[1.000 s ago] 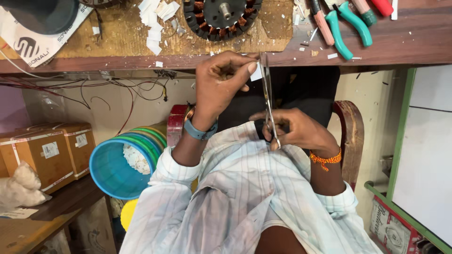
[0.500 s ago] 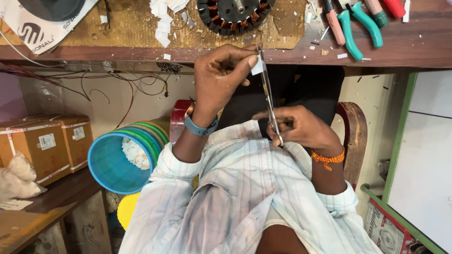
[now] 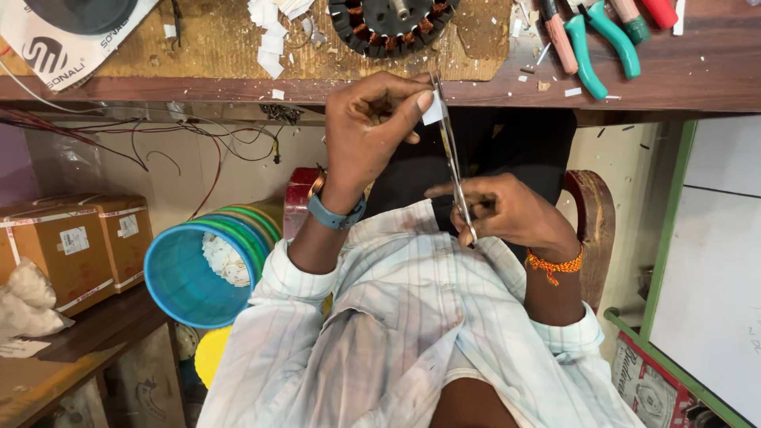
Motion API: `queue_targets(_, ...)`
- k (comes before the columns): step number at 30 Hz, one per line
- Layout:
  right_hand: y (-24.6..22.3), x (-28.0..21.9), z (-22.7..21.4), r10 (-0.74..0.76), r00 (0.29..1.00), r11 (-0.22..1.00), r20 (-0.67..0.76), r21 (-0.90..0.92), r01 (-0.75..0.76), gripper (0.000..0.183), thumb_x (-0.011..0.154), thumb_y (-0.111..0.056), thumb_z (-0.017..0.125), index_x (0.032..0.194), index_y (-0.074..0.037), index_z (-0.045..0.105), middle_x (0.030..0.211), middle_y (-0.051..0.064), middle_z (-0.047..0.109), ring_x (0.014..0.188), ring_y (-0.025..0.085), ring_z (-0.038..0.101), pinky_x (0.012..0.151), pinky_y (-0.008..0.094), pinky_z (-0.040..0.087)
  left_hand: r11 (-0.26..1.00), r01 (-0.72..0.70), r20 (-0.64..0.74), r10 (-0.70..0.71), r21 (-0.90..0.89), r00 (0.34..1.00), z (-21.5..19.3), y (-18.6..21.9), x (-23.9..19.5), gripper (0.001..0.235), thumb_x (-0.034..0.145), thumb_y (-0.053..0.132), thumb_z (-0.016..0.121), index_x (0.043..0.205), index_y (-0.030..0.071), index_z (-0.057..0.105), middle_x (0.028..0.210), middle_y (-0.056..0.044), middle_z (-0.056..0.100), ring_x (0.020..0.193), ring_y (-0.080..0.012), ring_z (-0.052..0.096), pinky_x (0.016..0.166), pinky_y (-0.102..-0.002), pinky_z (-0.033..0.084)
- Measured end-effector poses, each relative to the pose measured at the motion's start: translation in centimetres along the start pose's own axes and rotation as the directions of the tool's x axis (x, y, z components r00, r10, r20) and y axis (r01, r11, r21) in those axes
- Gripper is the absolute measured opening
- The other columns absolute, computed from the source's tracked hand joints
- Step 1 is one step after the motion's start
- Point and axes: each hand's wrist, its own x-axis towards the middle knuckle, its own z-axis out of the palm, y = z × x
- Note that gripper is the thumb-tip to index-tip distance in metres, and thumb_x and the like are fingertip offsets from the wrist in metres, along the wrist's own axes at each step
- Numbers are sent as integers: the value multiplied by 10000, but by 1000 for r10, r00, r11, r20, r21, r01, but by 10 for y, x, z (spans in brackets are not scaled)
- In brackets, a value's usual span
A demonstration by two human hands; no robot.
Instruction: The person assembles a motor stator by cutting small white insulating pieces with scissors and inserting them into slots between copper windings. They use a screwdriver to press the pieces into place and repeat the process for multiple slots.
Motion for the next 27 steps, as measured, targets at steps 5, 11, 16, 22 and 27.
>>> queue_targets(5, 6, 2, -2, -29, 999, 999, -35, -15, 28, 605, 718, 69, 809, 1305, -28, 699, 770, 9, 676, 701, 62, 616, 652, 246, 526, 999, 31, -11, -31, 26, 999, -1, -1, 4, 148, 975, 122, 763, 1050, -6, 760, 860, -38, 738, 717, -48, 670, 573, -215, 595)
queue_targets(11, 18, 2, -6, -26, 999, 998, -48, 50, 28, 513, 766, 67, 783, 1270, 0, 714, 753, 10, 691, 691, 65, 640, 650, 239, 532, 999, 37, 1, -38, 14, 999, -1, -9, 7, 154, 968, 131, 766, 1032, -9, 756, 850, -28, 727, 717, -49, 669, 577, -215, 599)
queue_targets(16, 27, 3, -8, -36, 997, 999, -71, 27, 38, 545, 745, 83, 819, 1274, 5, 718, 768, -1, 651, 696, 55, 595, 633, 234, 492, 997, 76, 6, -76, 14, 997, -2, -17, 8, 122, 969, 117, 766, 996, -2, 752, 820, -25, 722, 700, -45, 662, 578, -211, 592)
queue_targets(22, 28, 4, -8, -23, 994, 1000, -108, -5, 23, 476, 773, 89, 759, 1242, 13, 727, 757, 20, 701, 695, 68, 653, 657, 236, 541, 994, 104, -29, -104, -18, 994, 1, -19, 8, 100, 956, 100, 759, 961, 1, 744, 807, -27, 731, 700, -54, 683, 577, -210, 589)
queue_targets(27, 33, 4, -11, -37, 995, 999, -94, 14, 38, 443, 792, 89, 723, 1229, 18, 724, 777, 29, 720, 710, 74, 671, 681, 235, 549, 991, 134, -25, -134, -5, 991, 0, -20, 8, 95, 958, 93, 751, 945, -1, 740, 789, -28, 730, 691, -55, 687, 579, -210, 592)
